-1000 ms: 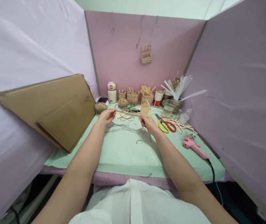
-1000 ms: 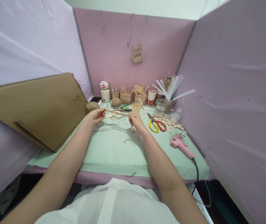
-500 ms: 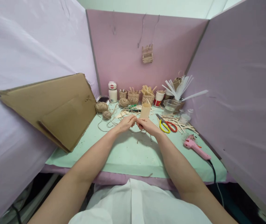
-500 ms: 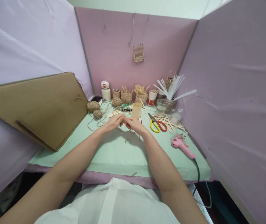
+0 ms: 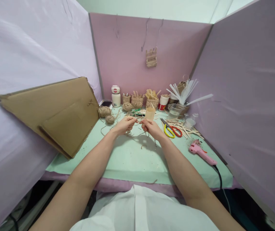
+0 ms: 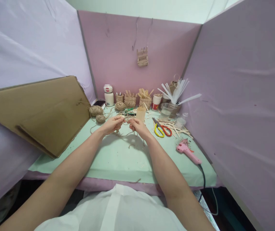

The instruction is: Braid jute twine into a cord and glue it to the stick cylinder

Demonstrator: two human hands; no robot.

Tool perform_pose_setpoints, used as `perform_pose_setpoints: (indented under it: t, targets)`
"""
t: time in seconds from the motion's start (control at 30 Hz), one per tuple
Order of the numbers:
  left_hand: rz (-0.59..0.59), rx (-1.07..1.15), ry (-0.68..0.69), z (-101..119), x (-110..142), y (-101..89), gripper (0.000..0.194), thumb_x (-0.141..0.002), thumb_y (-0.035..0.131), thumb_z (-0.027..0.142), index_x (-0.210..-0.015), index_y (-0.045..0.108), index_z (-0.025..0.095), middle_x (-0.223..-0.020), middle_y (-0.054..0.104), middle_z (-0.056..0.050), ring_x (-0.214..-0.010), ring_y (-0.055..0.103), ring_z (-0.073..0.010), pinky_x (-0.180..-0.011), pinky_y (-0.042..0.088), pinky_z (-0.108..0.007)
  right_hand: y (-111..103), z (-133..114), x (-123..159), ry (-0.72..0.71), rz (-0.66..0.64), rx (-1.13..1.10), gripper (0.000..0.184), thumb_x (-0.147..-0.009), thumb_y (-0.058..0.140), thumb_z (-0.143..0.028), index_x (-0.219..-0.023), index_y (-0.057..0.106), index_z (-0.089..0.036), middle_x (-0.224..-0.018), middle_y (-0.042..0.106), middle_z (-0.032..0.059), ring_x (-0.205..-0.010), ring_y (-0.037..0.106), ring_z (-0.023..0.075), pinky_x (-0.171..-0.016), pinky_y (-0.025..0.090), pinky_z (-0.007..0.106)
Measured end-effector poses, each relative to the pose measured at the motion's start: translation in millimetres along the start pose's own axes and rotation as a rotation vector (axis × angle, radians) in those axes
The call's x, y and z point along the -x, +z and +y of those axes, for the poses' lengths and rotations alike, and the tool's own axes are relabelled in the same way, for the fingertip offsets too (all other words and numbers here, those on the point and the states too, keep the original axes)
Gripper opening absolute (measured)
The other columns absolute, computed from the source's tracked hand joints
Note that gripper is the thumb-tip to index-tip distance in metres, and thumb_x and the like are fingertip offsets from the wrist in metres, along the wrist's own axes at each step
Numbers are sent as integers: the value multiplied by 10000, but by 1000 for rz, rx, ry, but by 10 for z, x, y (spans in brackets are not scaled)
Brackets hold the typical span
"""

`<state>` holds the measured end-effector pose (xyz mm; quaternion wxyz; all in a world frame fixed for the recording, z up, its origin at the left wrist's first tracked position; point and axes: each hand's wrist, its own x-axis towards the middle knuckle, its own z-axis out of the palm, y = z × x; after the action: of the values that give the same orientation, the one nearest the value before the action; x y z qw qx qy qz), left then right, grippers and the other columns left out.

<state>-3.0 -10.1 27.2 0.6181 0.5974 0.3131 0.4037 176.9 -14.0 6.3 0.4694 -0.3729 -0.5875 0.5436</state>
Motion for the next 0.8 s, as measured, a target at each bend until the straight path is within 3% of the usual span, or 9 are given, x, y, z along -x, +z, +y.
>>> perform_pose_setpoints:
  t: [0.2,0.4,0.47,0.57,0.67,0.73,0.8]
  targets:
    - [-16,-28,33,-67,-27,54,311,-753,648,433,-682,539,151,-514,339,62,-416,264,-32,-417,196,-184,109,-10,39,-67,122,26,371,-652,690,-477,-841,641,-161,-677,560,-13,-580,461,86,-576,380,237]
    - [89,-223,34,-157,-75,82,265,-746,632,401,-698,629,140,-658,603,-30,-570,508,-97,-528,357,-215,139,22,40,-139,261,186,267,-671,658,-430,-657,610,-168,-531,489,-25,-532,396,101,-511,303,247]
    - [217,-299,105,-139,-94,38,214,-733,644,355,-712,669,144,-710,643,-40,-672,557,-131,-619,405,-234,123,28,27,-152,287,177,268,-668,653,-429,-615,574,-178,-511,464,-32,-519,380,98,-500,284,244]
    - [575,-422,304,-42,-97,-74,123,-729,643,272,-706,684,158,-751,666,-29,-779,579,-156,-719,419,-238,99,24,25,-109,279,159,268,-663,645,-420,-598,536,-185,-511,457,-39,-496,361,87,-486,269,235]
    - [955,-334,488,98,-61,-179,157,-802,572,296,-820,675,180,-794,658,-19,-815,589,-148,-720,424,-215,100,-2,75,-4,88,187,241,-656,645,-392,-615,545,-177,-513,462,-45,-481,359,76,-473,254,222]
    - [1036,-244,567,178,-25,-208,188,-839,530,315,-901,654,187,-843,658,-28,-835,600,-135,-726,431,-200,117,-28,130,63,-144,226,236,-659,649,-386,-636,568,-166,-507,462,-50,-480,361,71,-467,241,213]
    - [1035,-218,621,224,10,-200,202,-857,511,312,-959,638,194,-940,663,-41,-909,604,-133,-765,434,-196,144,-51,182,92,-338,257,247,-668,651,-395,-662,589,-157,-518,475,-50,-491,368,68,-471,243,207]
